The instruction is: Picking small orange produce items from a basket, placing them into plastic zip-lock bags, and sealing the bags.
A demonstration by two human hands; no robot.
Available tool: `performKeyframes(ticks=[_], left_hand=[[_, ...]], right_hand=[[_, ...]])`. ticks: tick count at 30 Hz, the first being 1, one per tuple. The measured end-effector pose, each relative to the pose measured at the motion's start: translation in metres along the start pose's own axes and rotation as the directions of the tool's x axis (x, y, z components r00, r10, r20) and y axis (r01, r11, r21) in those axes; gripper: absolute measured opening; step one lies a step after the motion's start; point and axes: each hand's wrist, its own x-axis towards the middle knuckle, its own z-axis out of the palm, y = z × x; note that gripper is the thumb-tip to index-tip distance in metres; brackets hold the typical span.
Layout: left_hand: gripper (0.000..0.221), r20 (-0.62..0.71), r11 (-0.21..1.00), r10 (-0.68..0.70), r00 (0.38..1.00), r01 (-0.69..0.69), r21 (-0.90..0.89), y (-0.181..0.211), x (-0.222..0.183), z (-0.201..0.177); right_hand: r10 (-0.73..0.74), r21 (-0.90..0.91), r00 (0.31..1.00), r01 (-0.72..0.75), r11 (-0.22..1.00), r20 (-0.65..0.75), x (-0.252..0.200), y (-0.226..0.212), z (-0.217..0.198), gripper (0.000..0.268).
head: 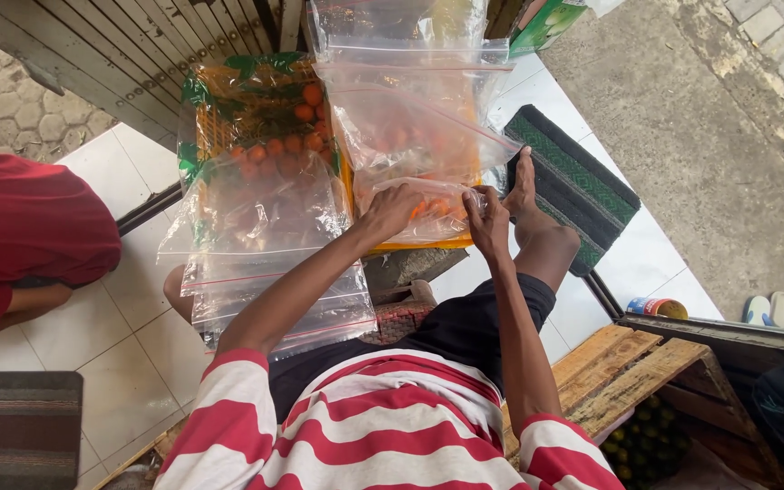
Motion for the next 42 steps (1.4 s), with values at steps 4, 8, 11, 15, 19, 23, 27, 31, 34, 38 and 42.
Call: performKeyframes(ticks=[4, 8, 11, 15, 19, 23, 27, 31, 34, 38, 42], left_hand=[[0.021, -0.08, 0.907, 0.021, 0.997, 0.015, 0.42, -0.008, 0.009, 0.029], [0.007, -0.066, 0.878, 0.109, 0.992, -0.065, 0.475, -0.012, 0.0, 0.022], [0.004, -0.046, 0.832, 0.156, 0.987, -0.106, 0.545, -0.004, -0.011, -0.001], [0.01, -0.079, 0.859, 0.134, 0.988, -0.076, 0.506, -0.006, -0.011, 0.014], [0.013, -0.078, 0.884, 0.111, 0.991, -0.063, 0.463, -0.006, -0.013, -0.002], [0.019, -0.123, 0.828, 0.177, 0.977, -0.08, 0.555, 0.007, -0.03, -0.032], [0.026, -0.173, 0.811, 0.163, 0.971, -0.032, 0.584, -0.007, -0.02, -0.007], [0.017, -0.002, 0.926, 0.16, 0.987, -0.15, 0.347, -0.016, -0.015, -0.019], [0.011, 0.037, 0.927, 0.111, 0.993, -0.117, 0.357, 0.018, -0.04, -0.075], [0.013, 0.017, 0.945, 0.136, 0.991, -0.135, 0.298, -0.001, -0.032, -0.045], [0.012, 0.041, 0.97, 0.163, 0.986, -0.168, 0.177, 0.014, -0.049, -0.083]], right_hand=[[0.005, 0.01, 1.0, -0.005, 1.0, 0.001, -0.001, -0.008, -0.002, 0.04], [-0.002, -0.016, 1.0, 0.002, 1.0, 0.009, -0.002, -0.012, -0.003, 0.04], [-0.006, -0.025, 1.0, 0.006, 1.0, 0.01, -0.003, -0.011, -0.002, 0.039], [-0.016, -0.047, 1.0, 0.016, 0.999, 0.014, -0.001, -0.008, -0.001, 0.038], [-0.004, -0.041, 1.0, 0.005, 0.999, 0.026, -0.005, -0.019, -0.004, 0.039], [-0.015, -0.043, 1.0, 0.016, 0.999, 0.018, -0.006, -0.019, -0.003, 0.039], [-0.015, -0.05, 1.0, 0.016, 0.999, 0.022, -0.006, -0.021, -0.004, 0.038], [-0.029, -0.027, 1.0, 0.029, 0.999, 0.009, -0.008, -0.019, -0.002, 0.035], [-0.043, 0.009, 0.999, 0.043, 0.999, -0.017, -0.008, -0.016, -0.001, 0.033], [-0.08, 0.014, 0.995, 0.081, 0.997, -0.053, -0.008, -0.012, 0.001, 0.034], [-0.064, 0.03, 0.997, 0.065, 0.997, -0.044, -0.008, -0.008, 0.002, 0.031]])
